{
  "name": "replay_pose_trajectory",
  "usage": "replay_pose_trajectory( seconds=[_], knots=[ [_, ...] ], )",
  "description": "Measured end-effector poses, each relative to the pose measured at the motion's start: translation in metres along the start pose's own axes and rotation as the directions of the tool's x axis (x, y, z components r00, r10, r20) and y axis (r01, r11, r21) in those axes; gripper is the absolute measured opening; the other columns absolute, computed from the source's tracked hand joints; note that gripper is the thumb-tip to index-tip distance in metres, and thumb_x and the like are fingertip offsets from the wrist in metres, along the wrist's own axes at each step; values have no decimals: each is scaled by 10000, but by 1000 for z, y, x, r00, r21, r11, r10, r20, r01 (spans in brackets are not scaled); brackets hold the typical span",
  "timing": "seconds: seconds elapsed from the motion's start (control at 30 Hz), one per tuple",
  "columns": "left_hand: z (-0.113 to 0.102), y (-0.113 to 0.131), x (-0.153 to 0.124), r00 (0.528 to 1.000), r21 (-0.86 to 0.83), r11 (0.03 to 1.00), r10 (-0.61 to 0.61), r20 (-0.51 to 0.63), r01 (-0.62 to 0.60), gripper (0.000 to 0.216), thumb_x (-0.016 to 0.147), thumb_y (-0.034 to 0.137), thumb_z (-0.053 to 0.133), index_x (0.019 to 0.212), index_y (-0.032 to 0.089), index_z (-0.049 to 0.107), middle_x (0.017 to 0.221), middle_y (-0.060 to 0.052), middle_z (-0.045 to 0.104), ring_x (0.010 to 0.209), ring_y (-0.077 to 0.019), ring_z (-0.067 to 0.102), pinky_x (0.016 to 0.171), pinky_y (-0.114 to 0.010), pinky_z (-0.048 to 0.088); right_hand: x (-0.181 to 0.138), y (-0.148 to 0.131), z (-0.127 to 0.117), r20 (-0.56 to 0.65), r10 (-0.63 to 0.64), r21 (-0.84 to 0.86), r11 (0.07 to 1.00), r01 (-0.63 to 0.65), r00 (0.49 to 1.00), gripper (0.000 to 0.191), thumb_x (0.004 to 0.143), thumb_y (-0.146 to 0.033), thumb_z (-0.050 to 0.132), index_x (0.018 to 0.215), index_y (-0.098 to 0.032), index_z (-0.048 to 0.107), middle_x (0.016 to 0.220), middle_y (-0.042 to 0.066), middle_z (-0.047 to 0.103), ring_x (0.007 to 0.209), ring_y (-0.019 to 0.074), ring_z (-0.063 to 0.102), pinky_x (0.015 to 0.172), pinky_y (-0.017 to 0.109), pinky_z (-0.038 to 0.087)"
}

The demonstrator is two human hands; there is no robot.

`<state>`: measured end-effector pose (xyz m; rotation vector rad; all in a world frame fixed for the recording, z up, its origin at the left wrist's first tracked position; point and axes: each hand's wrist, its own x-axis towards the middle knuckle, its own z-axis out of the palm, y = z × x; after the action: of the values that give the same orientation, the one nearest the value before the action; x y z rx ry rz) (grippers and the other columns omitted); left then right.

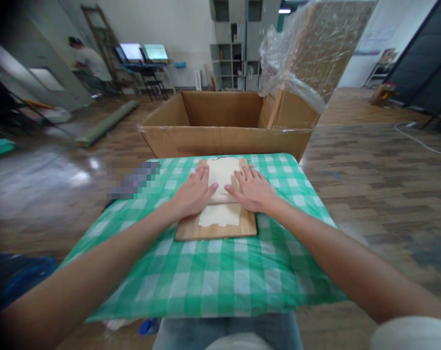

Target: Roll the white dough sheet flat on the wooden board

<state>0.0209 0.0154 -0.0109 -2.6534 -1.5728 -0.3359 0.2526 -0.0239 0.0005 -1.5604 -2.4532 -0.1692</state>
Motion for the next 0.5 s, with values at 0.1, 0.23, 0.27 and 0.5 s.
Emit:
replay_pose_trajectory(
  seconds=[0.1,0.23,0.27,0.5],
  knots=[
    [-10,17,-57,994,9,995,100,-31,-100,763,1105,498,218,1631,-54,228,1699,-296,300,1621,-358,246,1312,-504,247,-42,-21,-3,40,13,38,999,-15,999,818,1087,-647,265,1608,-32,408,1668,245,399,1603,401,245,1262,598,310],
    [-23,35,-120,974,7,977,215,-76,-215,835,1075,597,335,1669,27,198,1723,-248,281,1639,-346,189,1324,-544,235,-101,-52,-14,10,-62,63,996,61,998,933,1037,-692,395,1673,-24,252,1731,255,220,1624,402,160,1288,622,256],
    [-25,37,-129,970,3,973,231,-78,-232,856,1064,612,364,1677,42,183,1726,-239,280,1640,-344,184,1325,-547,236,-111,-58,-16,3,-66,64,996,66,998,968,1022,-704,423,1691,-41,199,1739,247,188,1624,407,153,1285,639,253],
    [-20,26,-94,983,-20,983,181,-20,-181,851,1075,635,278,1639,-2,272,1721,-259,274,1636,-338,199,1326,-510,223,-81,-39,-10,54,-56,47,997,53,997,899,1064,-686,300,1656,-10,296,1717,261,262,1620,380,197,1285,588,284]
  ],
)
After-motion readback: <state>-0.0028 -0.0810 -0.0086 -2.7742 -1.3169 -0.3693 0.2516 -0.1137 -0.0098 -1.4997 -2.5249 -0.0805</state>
